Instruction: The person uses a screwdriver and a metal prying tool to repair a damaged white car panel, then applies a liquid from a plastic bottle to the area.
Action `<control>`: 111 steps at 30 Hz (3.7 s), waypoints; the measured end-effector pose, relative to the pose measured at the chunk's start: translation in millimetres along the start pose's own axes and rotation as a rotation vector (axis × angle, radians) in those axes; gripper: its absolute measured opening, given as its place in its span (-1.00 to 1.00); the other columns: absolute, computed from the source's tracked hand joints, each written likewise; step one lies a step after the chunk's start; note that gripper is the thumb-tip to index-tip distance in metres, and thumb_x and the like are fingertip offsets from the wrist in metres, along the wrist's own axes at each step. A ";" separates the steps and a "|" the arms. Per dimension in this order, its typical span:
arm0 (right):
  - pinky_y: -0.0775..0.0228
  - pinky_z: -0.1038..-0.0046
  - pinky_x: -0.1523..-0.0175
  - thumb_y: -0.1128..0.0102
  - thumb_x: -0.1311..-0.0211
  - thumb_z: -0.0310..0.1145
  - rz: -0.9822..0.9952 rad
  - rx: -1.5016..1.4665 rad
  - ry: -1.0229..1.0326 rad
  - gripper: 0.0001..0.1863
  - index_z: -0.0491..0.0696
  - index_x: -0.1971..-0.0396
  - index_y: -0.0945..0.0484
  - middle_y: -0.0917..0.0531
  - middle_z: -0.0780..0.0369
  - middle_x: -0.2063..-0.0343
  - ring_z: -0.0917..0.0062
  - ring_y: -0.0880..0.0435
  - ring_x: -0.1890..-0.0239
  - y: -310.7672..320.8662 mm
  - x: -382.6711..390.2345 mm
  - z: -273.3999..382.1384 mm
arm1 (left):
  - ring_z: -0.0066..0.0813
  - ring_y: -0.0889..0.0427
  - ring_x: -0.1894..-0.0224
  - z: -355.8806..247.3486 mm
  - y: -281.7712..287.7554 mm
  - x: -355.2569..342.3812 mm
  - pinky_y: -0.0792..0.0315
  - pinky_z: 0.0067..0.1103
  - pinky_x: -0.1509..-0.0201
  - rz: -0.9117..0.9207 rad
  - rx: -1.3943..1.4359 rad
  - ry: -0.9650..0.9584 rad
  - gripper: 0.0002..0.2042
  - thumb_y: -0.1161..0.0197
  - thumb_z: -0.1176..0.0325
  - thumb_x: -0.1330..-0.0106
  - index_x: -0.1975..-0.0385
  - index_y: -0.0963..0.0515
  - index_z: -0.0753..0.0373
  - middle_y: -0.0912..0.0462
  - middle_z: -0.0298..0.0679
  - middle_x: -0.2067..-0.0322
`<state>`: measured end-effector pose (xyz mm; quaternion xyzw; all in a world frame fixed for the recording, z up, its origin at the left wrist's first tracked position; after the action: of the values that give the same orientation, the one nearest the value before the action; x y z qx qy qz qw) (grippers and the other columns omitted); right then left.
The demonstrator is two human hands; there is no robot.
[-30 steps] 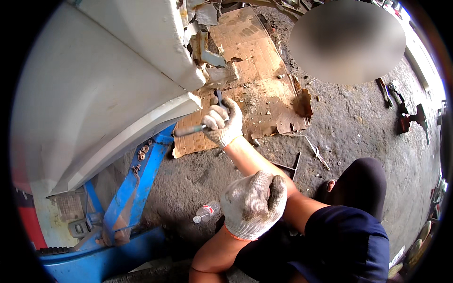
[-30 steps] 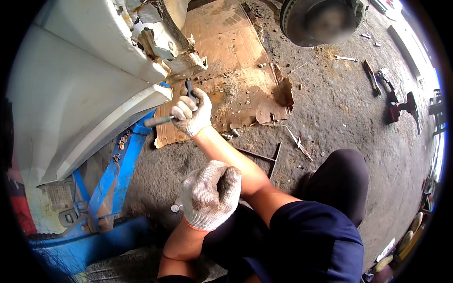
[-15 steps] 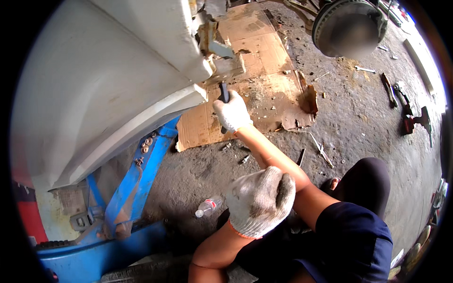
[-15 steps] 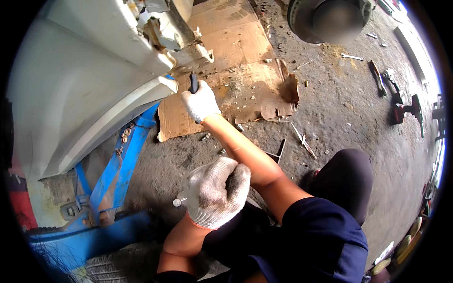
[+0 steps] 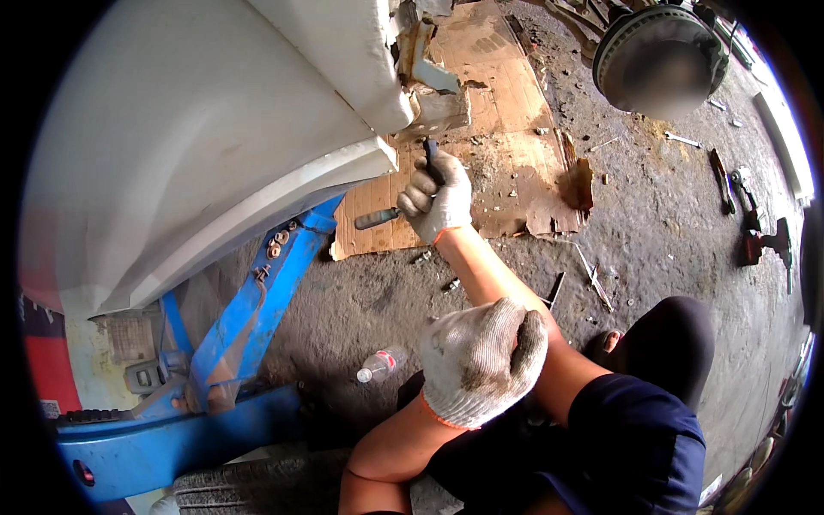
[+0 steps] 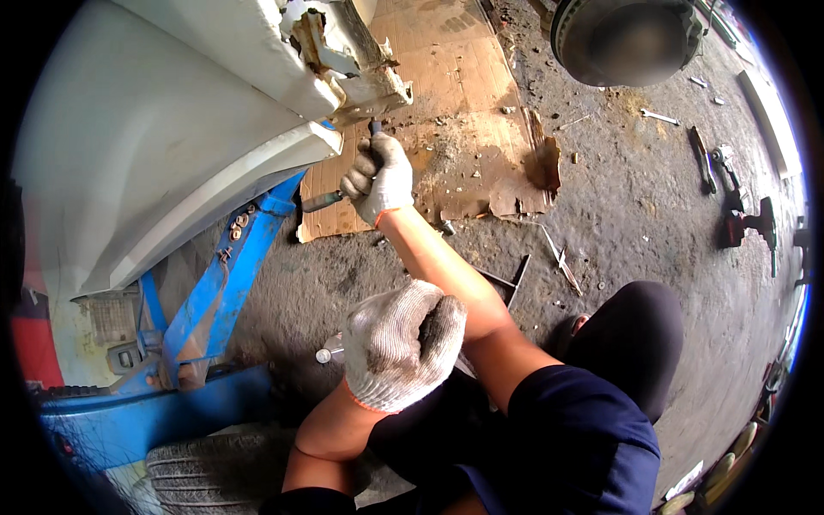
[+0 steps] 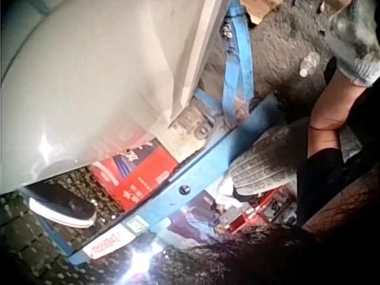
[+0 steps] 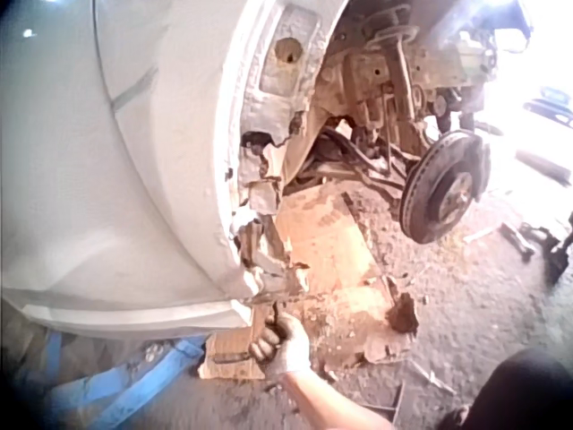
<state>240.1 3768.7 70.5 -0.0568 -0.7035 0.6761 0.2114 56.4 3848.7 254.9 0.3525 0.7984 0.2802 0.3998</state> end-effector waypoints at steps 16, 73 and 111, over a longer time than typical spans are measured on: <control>0.17 0.56 0.67 -0.12 -0.31 0.03 0.189 -0.770 -0.303 -0.58 -0.05 0.48 -0.44 -0.14 0.49 0.84 0.70 0.01 0.84 -4.2 4.6 -8.3 | -0.31 -0.62 0.33 104.8 62.6 33.5 -0.50 -0.47 0.20 -0.313 -0.206 0.496 -0.91 -0.26 0.47 -0.28 0.27 -0.57 0.31 -0.63 -0.13 0.34; -0.55 0.23 -0.15 -0.15 -0.16 -0.69 0.212 0.912 0.325 -0.20 -0.04 -0.42 -0.11 -0.62 -0.02 -0.02 0.25 -0.69 -0.04 19.3 35.0 35.2 | 0.18 -0.48 0.16 277.2 -41.4 13.5 -0.40 -0.07 0.11 -0.240 -0.520 0.346 -0.72 -0.28 0.34 -0.22 0.21 -0.36 0.33 -0.44 0.10 0.24; 0.05 0.53 0.67 -0.13 -0.31 -0.46 0.014 0.258 0.035 -0.71 -0.09 -0.01 -0.41 -0.26 0.42 0.75 0.69 -0.12 0.81 15.5 3.4 23.2 | 0.02 -0.50 -0.17 341.9 -117.2 22.0 -0.44 -0.23 -0.21 0.157 -0.010 0.623 -0.46 -0.36 0.12 -0.19 -0.10 -0.40 0.26 -0.46 0.16 -0.13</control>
<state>225.1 3749.7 56.3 -0.0457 -0.6063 0.7615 0.2246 293.0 3853.0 -19.2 0.3082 0.8513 0.4087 0.1153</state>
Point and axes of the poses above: each hand's wrist, its own x-axis away from the middle knuckle, its own y-axis out of the back of the hand, z = x × y, the point moved 9 cm from there along -x, towards the middle knuckle
